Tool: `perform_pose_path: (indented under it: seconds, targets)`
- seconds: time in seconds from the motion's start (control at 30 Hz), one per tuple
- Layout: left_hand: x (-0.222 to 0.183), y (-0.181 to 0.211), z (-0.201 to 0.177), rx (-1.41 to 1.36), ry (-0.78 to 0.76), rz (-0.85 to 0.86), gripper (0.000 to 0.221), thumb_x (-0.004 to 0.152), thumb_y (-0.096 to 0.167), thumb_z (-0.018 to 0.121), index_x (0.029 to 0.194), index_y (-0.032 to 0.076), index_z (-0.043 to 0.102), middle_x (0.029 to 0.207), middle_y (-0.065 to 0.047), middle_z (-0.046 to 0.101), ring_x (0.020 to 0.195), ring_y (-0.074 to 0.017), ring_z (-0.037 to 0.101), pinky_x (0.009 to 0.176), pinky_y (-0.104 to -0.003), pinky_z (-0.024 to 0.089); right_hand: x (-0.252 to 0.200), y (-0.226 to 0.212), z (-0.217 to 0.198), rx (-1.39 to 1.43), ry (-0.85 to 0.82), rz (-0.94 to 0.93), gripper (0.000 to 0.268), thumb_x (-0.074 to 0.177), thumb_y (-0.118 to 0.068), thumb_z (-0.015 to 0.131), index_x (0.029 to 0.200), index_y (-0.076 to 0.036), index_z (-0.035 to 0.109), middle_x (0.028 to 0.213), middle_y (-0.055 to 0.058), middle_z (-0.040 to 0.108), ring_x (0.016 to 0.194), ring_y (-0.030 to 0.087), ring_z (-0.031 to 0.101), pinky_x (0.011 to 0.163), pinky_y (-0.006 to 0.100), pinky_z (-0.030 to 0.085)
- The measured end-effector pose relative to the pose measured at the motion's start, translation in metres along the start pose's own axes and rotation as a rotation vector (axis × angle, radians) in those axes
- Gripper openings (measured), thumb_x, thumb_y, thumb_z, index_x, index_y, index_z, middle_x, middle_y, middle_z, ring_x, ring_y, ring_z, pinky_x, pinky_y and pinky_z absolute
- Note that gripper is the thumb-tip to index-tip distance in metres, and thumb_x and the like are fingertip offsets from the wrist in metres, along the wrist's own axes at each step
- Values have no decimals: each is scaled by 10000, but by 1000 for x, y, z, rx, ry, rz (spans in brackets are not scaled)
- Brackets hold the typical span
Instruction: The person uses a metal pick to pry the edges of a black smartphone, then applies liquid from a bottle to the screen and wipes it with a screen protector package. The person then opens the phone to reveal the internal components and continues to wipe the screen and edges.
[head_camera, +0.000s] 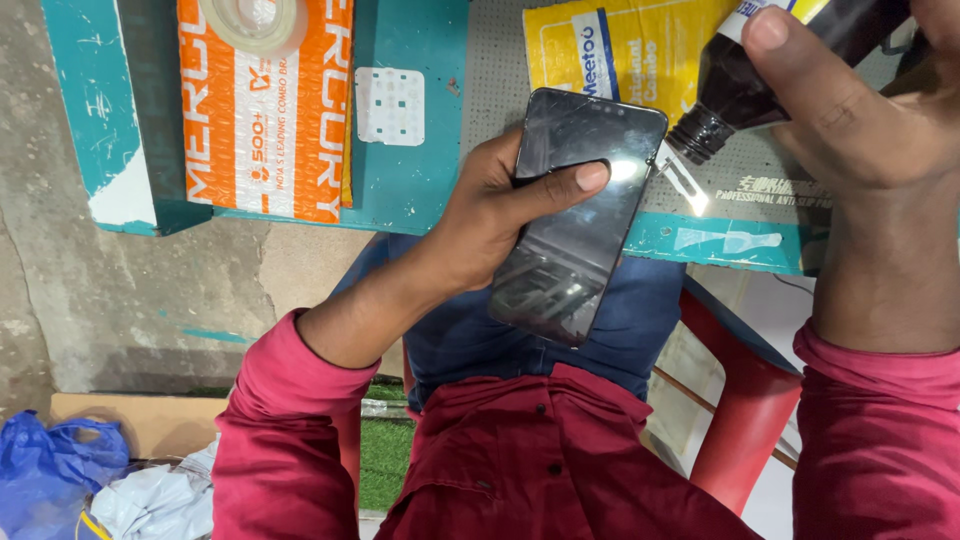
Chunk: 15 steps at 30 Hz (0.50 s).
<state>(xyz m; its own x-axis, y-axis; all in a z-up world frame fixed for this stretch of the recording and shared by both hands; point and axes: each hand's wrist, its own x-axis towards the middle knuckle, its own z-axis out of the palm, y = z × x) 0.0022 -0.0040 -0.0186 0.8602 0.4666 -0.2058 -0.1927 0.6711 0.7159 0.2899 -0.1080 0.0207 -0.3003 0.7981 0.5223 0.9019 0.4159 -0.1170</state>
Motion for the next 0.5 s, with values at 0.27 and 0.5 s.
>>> perform_pose_path:
  seconds: [0.27,0.5]
  targets:
    - [1,0,-3,29,-41,13,369,1055,170,726,1359,-21,641,1184,-90,718,1131,-133,674,1036,-285,548,3,4,2,-129,46,-99,567,907,49,816,1440,-16,633,1423,262,598,1292,403,629,1090,468,550]
    - [1,4,-1,-30,-22,-45,369,1029,150,729,1330,-37,626,1186,-99,719,1058,-150,690,956,-300,580,2,1,6,-193,90,-33,533,904,47,827,1406,8,653,1311,228,679,1160,357,689,997,421,564]
